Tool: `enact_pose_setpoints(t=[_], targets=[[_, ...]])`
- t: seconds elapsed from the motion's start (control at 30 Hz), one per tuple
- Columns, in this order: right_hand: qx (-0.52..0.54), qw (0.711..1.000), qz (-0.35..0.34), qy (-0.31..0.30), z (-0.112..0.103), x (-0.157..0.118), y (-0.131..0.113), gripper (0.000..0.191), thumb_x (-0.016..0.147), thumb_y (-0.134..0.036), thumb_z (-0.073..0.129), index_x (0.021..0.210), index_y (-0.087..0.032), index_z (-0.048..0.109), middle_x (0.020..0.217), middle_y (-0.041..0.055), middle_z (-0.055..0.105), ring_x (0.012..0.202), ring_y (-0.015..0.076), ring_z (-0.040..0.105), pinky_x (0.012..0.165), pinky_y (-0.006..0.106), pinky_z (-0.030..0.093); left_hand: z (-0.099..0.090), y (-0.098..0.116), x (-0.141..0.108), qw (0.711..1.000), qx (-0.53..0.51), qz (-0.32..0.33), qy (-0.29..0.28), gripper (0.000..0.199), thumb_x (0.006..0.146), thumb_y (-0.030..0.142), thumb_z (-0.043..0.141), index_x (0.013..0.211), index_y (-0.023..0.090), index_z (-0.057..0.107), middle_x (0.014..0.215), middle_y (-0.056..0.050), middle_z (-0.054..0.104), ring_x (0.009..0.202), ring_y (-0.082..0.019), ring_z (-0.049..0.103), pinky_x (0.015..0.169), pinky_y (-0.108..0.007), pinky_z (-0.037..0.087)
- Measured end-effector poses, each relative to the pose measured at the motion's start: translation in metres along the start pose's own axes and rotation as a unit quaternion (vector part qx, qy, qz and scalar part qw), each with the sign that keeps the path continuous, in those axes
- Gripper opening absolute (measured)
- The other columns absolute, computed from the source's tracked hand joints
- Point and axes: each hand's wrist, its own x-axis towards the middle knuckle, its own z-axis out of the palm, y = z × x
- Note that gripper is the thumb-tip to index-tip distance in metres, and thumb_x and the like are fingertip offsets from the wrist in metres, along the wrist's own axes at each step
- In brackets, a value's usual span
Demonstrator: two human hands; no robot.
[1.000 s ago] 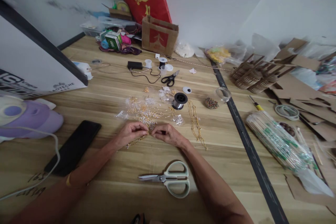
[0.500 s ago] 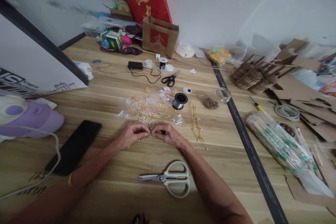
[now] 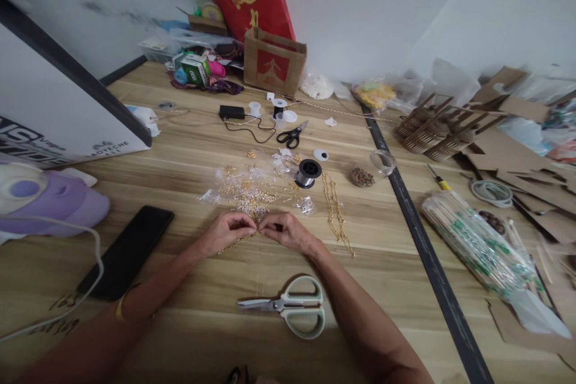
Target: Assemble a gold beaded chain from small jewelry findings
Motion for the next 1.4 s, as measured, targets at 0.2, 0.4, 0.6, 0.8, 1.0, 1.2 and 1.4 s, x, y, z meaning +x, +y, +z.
enact_pose_setpoints(t=[0.2,0.4,0.6,0.8,1.0,1.2,1.4], targets=[[-0.031,0.999,0.000,0.008,0.001,0.000,-0.001,0.023,0.088,-0.034,0.056,0.082,-0.014,0.066,0.062,-0.0027,0.044,0.056,0.0093,0.038,0.053,0.021,0.031,0.000,-0.001,0.001,1.000,0.010,-0.008,0.001,0.011,0.075,0.023,0.063,0.074,0.013,0.068,0.070,-0.002,0.066,0.066,-0.013,0.056,0.062,-0.023,0.043],[-0.036,0.999,-0.012,0.001,0.003,0.000,-0.002,0.020,0.088,-0.031,0.056,0.084,-0.014,0.065,0.065,-0.0016,0.048,0.059,0.0099,0.041,0.054,0.021,0.033,0.001,0.002,0.000,1.000,0.011,-0.006,0.004,0.010,0.075,0.021,0.062,0.073,0.013,0.066,0.070,-0.002,0.066,0.067,-0.013,0.057,0.064,-0.023,0.043],[-0.044,0.999,-0.003,0.008,0.005,-0.001,-0.002,0.020,0.088,-0.031,0.056,0.084,-0.014,0.065,0.065,-0.0022,0.046,0.058,0.0093,0.040,0.054,0.020,0.032,0.002,0.004,0.000,1.000,0.008,-0.002,0.007,0.009,0.075,0.020,0.062,0.073,0.013,0.066,0.070,-0.002,0.065,0.067,-0.013,0.057,0.063,-0.023,0.043],[-0.044,0.999,0.023,0.008,0.004,-0.001,-0.008,0.017,0.086,-0.029,0.058,0.085,-0.013,0.064,0.062,-0.0044,0.041,0.055,0.0082,0.037,0.052,0.020,0.030,0.002,0.006,0.000,1.000,0.007,-0.006,0.009,0.007,0.073,0.018,0.062,0.071,0.013,0.066,0.070,-0.003,0.066,0.067,-0.013,0.058,0.064,-0.023,0.045],[-0.063,0.997,0.037,0.030,0.006,-0.001,-0.015,0.015,0.086,-0.029,0.058,0.088,-0.015,0.060,0.060,-0.0060,0.039,0.054,0.0078,0.037,0.051,0.019,0.030,0.005,0.005,0.000,0.999,0.025,-0.003,0.033,0.004,0.072,0.016,0.062,0.071,0.013,0.066,0.069,-0.002,0.067,0.065,-0.013,0.059,0.062,-0.022,0.046],[-0.143,0.988,0.021,0.059,0.013,-0.003,-0.026,0.016,0.089,-0.033,0.055,0.092,-0.017,0.055,0.063,-0.0042,0.049,0.052,0.0095,0.043,0.052,0.020,0.031,0.010,-0.003,-0.001,0.996,0.059,0.031,0.053,0.005,0.073,0.016,0.062,0.073,0.015,0.067,0.071,-0.003,0.068,0.067,-0.014,0.060,0.063,-0.023,0.045],[-0.286,0.956,0.004,0.061,0.021,-0.006,-0.035,0.021,0.094,-0.037,0.047,0.087,-0.018,0.052,0.076,0.0052,0.060,0.065,0.0151,0.055,0.061,0.024,0.037,0.013,-0.001,-0.004,0.987,0.143,0.053,0.053,0.007,0.076,0.015,0.060,0.073,0.016,0.066,0.075,-0.004,0.067,0.073,-0.017,0.060,0.069,-0.026,0.045]])
